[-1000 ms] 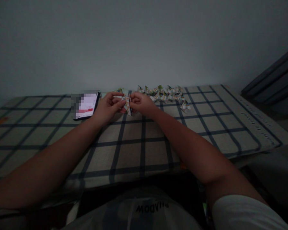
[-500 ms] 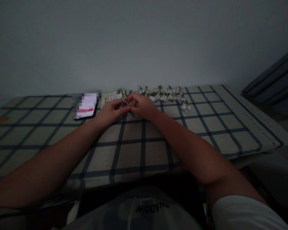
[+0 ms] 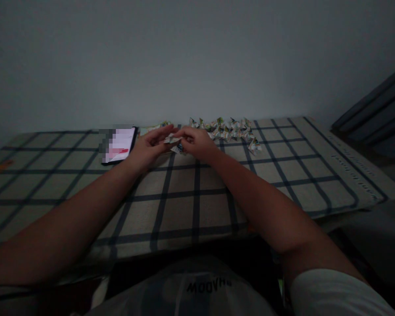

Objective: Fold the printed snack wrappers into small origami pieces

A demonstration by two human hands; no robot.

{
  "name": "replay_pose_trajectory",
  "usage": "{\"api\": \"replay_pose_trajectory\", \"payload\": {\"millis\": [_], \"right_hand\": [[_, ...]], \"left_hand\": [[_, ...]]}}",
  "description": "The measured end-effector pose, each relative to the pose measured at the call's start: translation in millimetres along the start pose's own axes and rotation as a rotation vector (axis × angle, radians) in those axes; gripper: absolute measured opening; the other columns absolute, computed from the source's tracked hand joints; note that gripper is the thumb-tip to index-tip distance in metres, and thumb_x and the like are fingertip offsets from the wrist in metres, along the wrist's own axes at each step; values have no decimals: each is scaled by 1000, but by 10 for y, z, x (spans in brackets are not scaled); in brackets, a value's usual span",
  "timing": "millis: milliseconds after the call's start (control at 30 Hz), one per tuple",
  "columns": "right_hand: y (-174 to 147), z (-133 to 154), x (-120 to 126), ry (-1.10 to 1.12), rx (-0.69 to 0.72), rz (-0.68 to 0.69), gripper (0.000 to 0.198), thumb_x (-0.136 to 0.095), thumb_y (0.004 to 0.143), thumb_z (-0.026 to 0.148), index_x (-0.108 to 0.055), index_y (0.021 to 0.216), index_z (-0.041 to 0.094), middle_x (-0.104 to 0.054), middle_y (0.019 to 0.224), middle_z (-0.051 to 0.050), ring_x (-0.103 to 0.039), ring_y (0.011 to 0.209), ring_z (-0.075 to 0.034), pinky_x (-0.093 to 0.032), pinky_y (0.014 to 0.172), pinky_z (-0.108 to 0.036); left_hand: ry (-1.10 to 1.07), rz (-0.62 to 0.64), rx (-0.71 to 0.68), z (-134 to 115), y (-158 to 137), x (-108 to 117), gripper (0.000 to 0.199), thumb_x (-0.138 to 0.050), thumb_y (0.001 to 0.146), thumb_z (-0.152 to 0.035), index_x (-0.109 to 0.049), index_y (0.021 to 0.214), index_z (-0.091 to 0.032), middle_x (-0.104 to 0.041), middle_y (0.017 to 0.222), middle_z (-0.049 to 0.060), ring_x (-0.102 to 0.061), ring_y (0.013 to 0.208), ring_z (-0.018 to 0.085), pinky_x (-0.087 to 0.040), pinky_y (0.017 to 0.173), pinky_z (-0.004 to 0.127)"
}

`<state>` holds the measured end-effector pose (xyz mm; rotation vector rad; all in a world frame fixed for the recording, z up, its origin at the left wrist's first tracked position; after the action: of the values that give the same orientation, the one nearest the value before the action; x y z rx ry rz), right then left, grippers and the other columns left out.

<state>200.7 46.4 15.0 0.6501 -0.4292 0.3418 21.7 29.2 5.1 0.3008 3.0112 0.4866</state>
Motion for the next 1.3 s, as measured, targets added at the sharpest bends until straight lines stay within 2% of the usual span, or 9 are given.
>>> {"api": "replay_pose_trajectory", "payload": {"millis": [100, 200, 300, 433, 600, 733, 867, 1067, 1300], "right_hand": [[-1, 31, 51, -72, 37, -55, 25, -52, 88, 24, -72, 100, 16, -71, 93, -7, -62, 77, -17, -48, 73, -30], [-6, 84, 74, -157, 109, -53, 26, -52, 88, 22, -75, 100, 17, -71, 91, -7, -61, 79, -18, -48, 79, -33], [-14, 128, 65, -235, 168, -10, 27, -53, 88, 20, -76, 100, 19, -72, 89, -6, -61, 80, -19, -48, 84, -34], [-32, 151, 54, -254, 168, 15, 29, -53, 86, 19, -76, 104, 18, -73, 91, -7, -61, 78, -17, -48, 83, -33], [-35, 78, 46, -64, 60, -40, 45, -58, 85, 27, -67, 127, 13, -73, 101, -8, -60, 71, -14, -48, 67, -27], [4, 4, 10, 10, 34, -17, 39, -66, 85, 48, -72, 100, 13, -71, 82, -5, -58, 68, -14, -47, 66, -27], [22, 11, 7, -24, 38, 5, 43, -64, 87, 57, -67, 76, 16, -66, 70, -3, -56, 66, -13, -44, 66, -27], [10, -4, 33, 0, -10, -36, 46, -63, 89, 61, -62, 75, 17, -66, 69, -3, -58, 65, -14, -43, 64, -28], [21, -89, -46, 185, -70, 74, 41, -67, 85, 58, -63, 85, 17, -64, 74, -2, -58, 67, -13, -45, 61, -26]], "left_hand": [[-150, 13, 118, -14, 6, -17, 60, -86, 65, -29, -72, 123, -23, -68, 136, 11, -67, 122, 27, -58, 97, 39], [-237, -45, 218, 25, 29, 8, 36, -82, 74, -43, -76, 100, -20, -75, 113, 9, -71, 103, 23, -61, 82, 33], [-187, -54, 229, 71, 47, 29, 37, -86, 72, -51, -76, 82, -17, -75, 88, 7, -70, 83, 17, -58, 71, 26], [-136, -58, 216, 85, 46, 44, 40, -94, 64, -48, -79, 83, -15, -76, 84, 8, -68, 74, 15, -56, 67, 25], [22, -172, 87, -10, 34, 95, 42, -92, 62, -51, -79, 79, -15, -76, 78, 6, -67, 69, 16, -55, 67, 28], [249, -226, -39, -79, 7, 106, 37, -89, 66, -51, -79, 76, -16, -76, 74, 4, -67, 70, 17, -53, 69, 29], [280, -233, -73, -69, 3, 97, 35, -88, 68, -49, -80, 80, -18, -77, 78, 4, -68, 74, 17, -53, 73, 29], [264, -64, -64, -43, 23, 67, 37, -87, 69, -51, -82, 86, -17, -77, 82, 5, -66, 73, 16, -51, 71, 28], [469, -97, -149, -116, 12, 118, 33, -81, 77, -48, -76, 66, -17, -69, 63, 1, -59, 62, 14, -43, 61, 27]]}}
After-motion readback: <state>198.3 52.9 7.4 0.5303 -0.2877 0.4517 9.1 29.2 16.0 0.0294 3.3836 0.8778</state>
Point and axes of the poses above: each hand's wrist, its own y-axis towards the middle knuckle, its own x-axis out of the back of the hand, z = x × y, the point moved 3 cm from there along y, towards the middle knuckle
